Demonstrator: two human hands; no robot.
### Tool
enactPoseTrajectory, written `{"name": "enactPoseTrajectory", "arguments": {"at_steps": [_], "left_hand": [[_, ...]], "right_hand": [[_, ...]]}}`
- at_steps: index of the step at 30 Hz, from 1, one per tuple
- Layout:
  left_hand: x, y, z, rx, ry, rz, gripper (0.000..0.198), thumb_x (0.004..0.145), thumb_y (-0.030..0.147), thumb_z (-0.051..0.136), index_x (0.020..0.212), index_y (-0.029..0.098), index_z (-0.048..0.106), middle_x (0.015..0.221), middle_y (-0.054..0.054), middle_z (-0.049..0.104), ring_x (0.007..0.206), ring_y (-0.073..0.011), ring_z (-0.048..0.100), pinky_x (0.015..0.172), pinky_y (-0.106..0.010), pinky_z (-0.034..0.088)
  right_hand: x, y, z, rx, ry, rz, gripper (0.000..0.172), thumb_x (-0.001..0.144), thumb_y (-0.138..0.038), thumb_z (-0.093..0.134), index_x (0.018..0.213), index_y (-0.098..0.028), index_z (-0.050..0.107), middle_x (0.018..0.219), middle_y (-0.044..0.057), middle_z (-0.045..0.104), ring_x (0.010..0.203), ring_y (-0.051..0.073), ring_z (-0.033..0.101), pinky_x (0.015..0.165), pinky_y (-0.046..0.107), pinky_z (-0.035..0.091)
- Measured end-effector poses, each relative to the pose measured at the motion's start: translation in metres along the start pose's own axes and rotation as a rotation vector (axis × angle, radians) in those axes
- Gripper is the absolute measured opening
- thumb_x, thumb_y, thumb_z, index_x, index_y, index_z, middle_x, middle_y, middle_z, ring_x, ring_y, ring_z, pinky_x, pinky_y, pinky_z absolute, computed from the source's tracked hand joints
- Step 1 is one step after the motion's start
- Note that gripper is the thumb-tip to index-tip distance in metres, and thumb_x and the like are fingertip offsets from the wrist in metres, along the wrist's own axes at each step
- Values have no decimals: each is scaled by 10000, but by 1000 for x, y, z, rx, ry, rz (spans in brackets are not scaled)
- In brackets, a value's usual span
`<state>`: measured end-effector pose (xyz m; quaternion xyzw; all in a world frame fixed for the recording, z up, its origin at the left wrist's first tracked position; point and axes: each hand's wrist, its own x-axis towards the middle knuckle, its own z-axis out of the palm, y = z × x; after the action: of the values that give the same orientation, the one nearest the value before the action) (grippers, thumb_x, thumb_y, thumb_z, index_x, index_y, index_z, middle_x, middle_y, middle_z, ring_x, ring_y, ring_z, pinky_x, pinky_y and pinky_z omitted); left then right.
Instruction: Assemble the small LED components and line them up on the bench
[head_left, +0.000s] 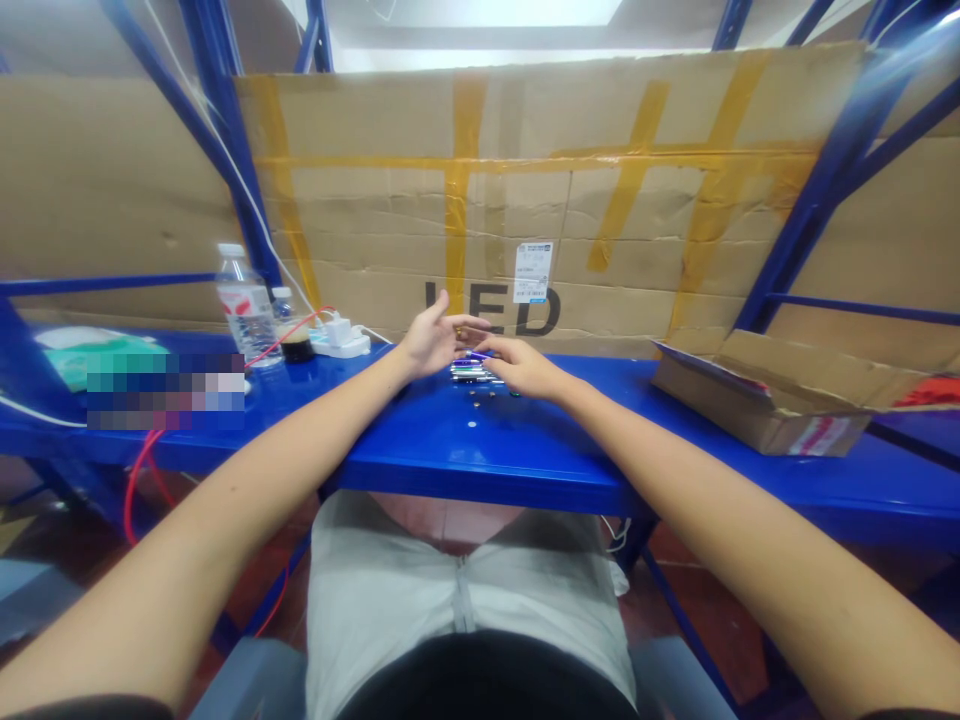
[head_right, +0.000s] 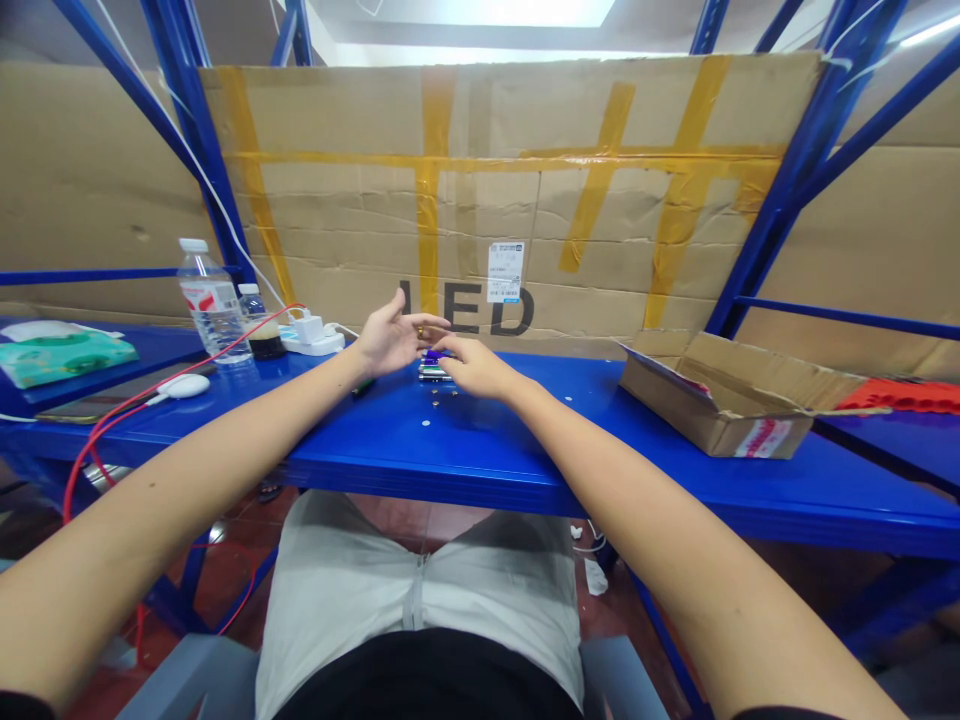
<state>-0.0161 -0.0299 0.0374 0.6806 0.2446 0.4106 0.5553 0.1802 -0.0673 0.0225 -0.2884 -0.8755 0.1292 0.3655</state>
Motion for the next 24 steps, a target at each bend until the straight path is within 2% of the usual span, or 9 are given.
{"name": "enactPoseTrajectory", "arguments": {"at_steps": [6, 15, 24], "left_hand": [[7, -9, -6, -128, -63, 42, 876, 807, 856, 341, 1068, 116, 730, 994, -166, 737, 964, -295, 657, 826, -396, 479], [6, -8, -5, -147, -45, 40, 862, 805, 855, 354, 1005, 113, 743, 1008, -176, 733, 1017, -307, 638, 872, -410, 468], [6, -8, -5, -113, -45, 47, 913, 770, 881, 361, 1104, 114, 726, 1078, -196, 727, 1084, -346, 622, 895, -441, 467]], "right_hand": [[1, 4, 3, 11, 7, -40, 278, 879, -170, 510, 1087, -156, 695, 1167, 111, 721, 1080, 243, 656, 1009, 456, 481], [1, 4, 3, -55, -6, -14, 291, 904, -175, 497, 1126, -160, 684, 1210, 109, 706, 1121, 241, 645, 1025, 446, 470], [1, 4, 4, -83, -10, 8, 311, 911, -183, 489, 1144, -139, 690, 1207, 137, 702, 1092, 260, 648, 999, 463, 478]]}}
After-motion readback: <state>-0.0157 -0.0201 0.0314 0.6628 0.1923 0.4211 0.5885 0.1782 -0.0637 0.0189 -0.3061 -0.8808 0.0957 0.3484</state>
